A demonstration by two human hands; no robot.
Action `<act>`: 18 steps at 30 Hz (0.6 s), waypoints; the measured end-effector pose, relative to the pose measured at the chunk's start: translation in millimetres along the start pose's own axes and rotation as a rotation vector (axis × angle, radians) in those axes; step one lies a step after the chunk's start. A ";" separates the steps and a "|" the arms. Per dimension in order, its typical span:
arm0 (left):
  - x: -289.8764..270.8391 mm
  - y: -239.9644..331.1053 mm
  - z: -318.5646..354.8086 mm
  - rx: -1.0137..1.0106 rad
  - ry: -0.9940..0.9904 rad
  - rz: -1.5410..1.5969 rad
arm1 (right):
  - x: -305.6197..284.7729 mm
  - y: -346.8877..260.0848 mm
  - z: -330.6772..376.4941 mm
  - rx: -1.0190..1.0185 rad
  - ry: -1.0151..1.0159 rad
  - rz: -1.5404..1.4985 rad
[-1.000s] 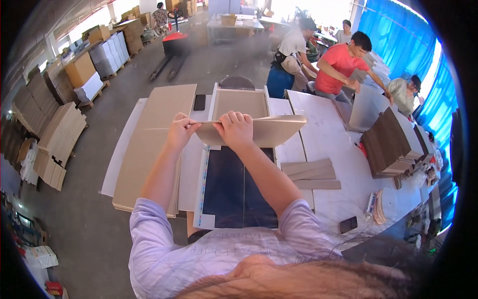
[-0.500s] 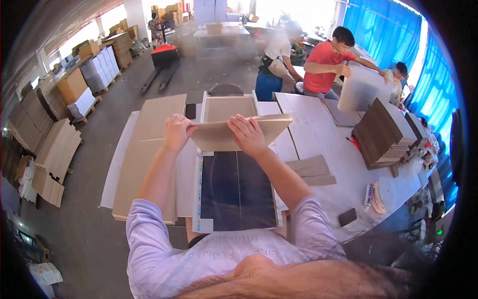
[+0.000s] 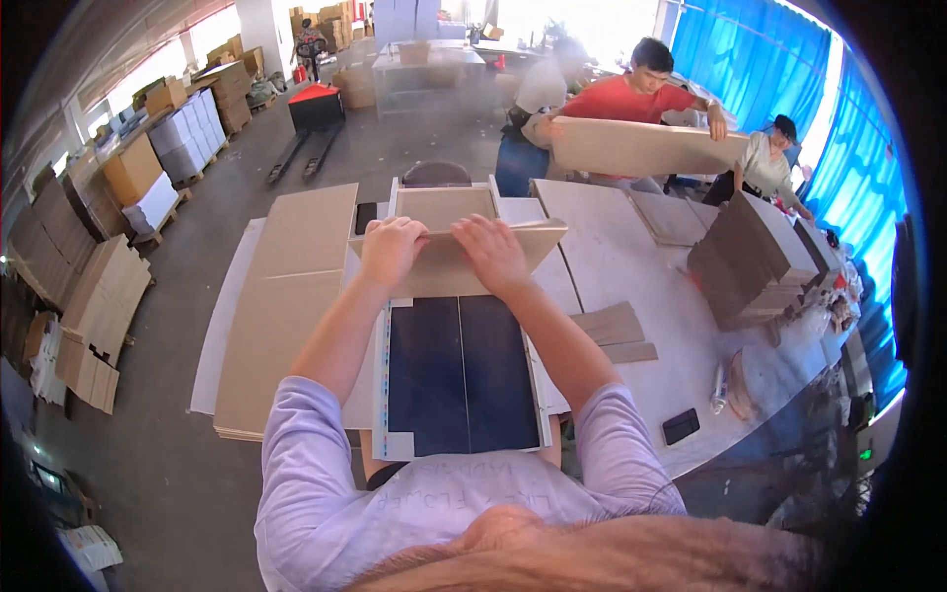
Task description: Assembling and folding cardboard packaging components on a factory workbench.
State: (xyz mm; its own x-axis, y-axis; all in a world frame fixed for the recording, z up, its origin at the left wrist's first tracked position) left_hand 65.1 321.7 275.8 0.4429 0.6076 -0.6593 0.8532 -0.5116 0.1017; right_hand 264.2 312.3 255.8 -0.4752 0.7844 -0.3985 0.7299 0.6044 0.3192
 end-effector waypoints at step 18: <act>-14.2 -6.8 -2.4 -0.072 -0.332 -0.143 | -59.4 106.1 27.1 0.438 -0.716 -0.424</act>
Point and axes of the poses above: each hand's wrist, its own z-axis away from the middle knuckle, its own x-axis out of the palm, y = z × x, the point moved 2 cm from there along -z, towards the middle knuckle, and after that the axes turned 6 degrees about y, right-handed, at the moved point
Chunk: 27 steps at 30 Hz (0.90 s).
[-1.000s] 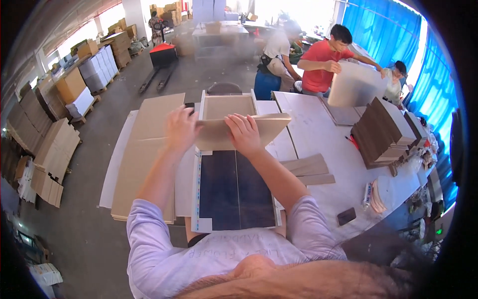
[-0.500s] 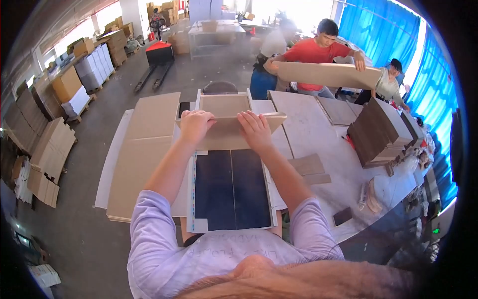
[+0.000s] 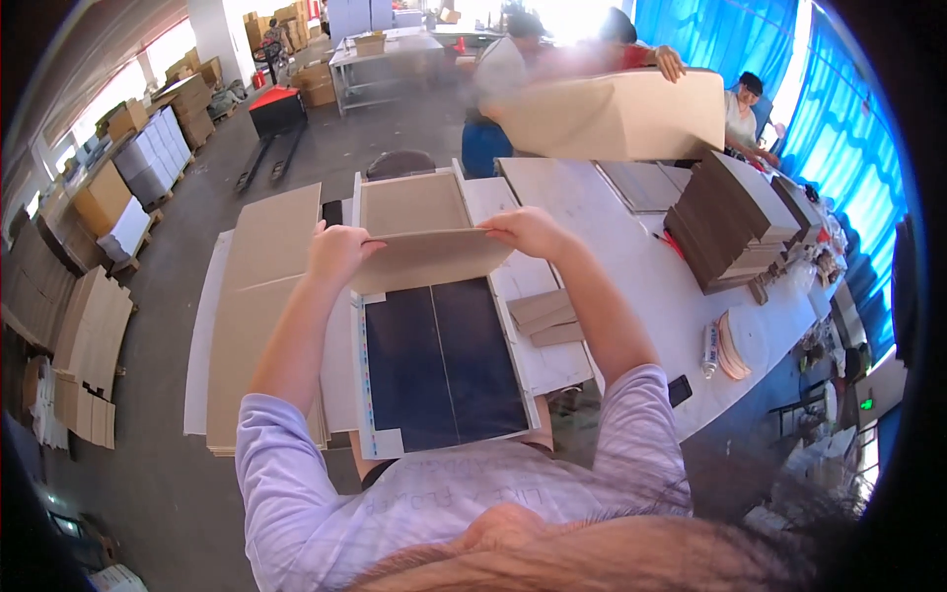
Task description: Assembling and folding cardboard packaging components on a factory workbench.
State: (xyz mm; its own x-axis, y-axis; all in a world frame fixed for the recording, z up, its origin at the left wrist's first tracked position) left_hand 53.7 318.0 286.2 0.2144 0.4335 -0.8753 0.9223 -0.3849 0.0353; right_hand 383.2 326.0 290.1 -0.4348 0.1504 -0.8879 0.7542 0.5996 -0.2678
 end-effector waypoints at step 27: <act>17.0 49.0 157.2 0.264 -0.028 -0.025 | 67.0 -129.8 132.6 -0.227 0.029 0.287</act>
Point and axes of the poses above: each hand's wrist, its own z-axis away from the middle knuckle, its own x-axis out of the palm, y = z × x, the point moved 2 cm from there along -z, towards the middle knuckle, and after that the axes turned 6 degrees about y, right-handed, at the moved point
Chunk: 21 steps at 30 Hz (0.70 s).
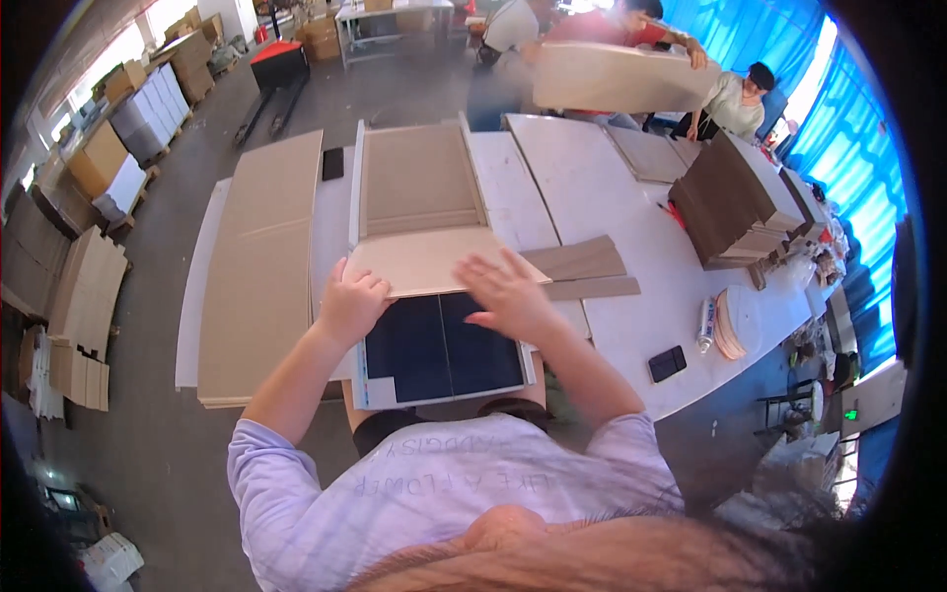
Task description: Assembling and folding cardboard packaging components on a factory workbench.
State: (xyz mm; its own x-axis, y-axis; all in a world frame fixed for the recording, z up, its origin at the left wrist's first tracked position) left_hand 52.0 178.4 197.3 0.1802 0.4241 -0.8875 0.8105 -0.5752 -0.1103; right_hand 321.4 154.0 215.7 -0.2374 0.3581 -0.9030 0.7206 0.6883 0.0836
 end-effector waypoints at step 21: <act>39.4 24.6 110.7 -0.236 0.026 0.046 | 68.1 13.7 113.9 0.369 -0.120 0.170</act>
Point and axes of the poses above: each hand's wrist, its own z-axis away from the middle knuckle, its own x-axis out of the palm, y = z × x, the point moved 2 cm from there along -z, towards the middle knuckle, and after that the axes turned 6 degrees about y, right-handed, at the moved point
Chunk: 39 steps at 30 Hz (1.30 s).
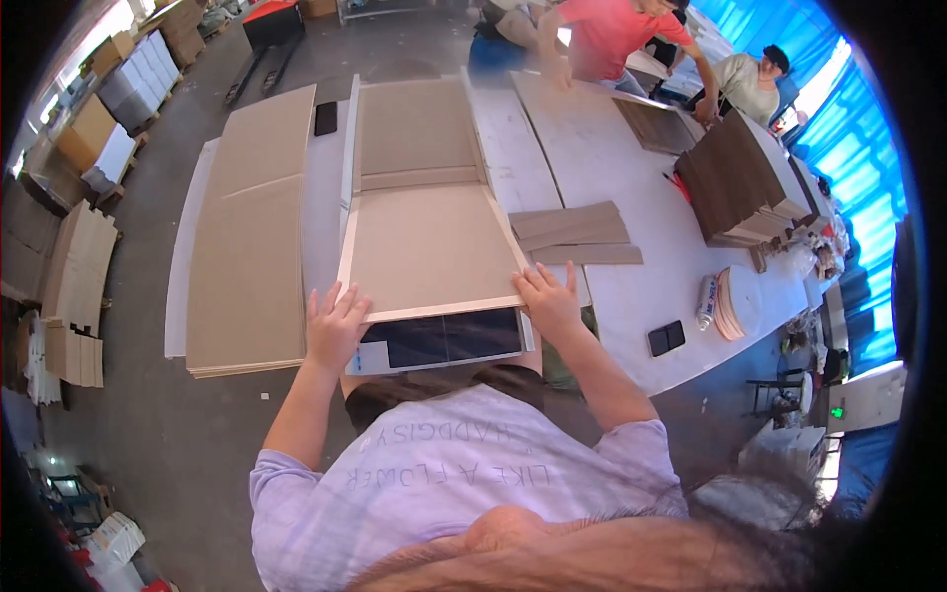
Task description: Assembling and folding cardboard packaging components on a factory workbench.
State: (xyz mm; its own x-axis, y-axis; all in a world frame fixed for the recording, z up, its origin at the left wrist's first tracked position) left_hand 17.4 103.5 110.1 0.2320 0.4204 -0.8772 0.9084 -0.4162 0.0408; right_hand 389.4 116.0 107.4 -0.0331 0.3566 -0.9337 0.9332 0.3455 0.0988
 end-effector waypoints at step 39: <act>69.4 -20.6 83.6 -1.135 -0.205 1.439 | 81.1 -1.7 75.6 1.039 -0.091 -1.819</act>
State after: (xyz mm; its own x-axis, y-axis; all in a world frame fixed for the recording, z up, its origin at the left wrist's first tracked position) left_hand -14.4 73.8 8.3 0.9853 0.1453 0.0895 -0.1404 0.3926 0.9089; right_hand 412.1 78.7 5.5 -0.9435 0.2102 0.2562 -0.3160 -0.3379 -0.8865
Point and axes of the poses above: each hand's wrist, its own z-axis away from the middle knuckle, its own x-axis out of the palm, y = z × x, the point moved 2 cm from there along -z, towards the middle knuckle, and after that the axes turned 6 degrees about y, right-handed, at the moved point
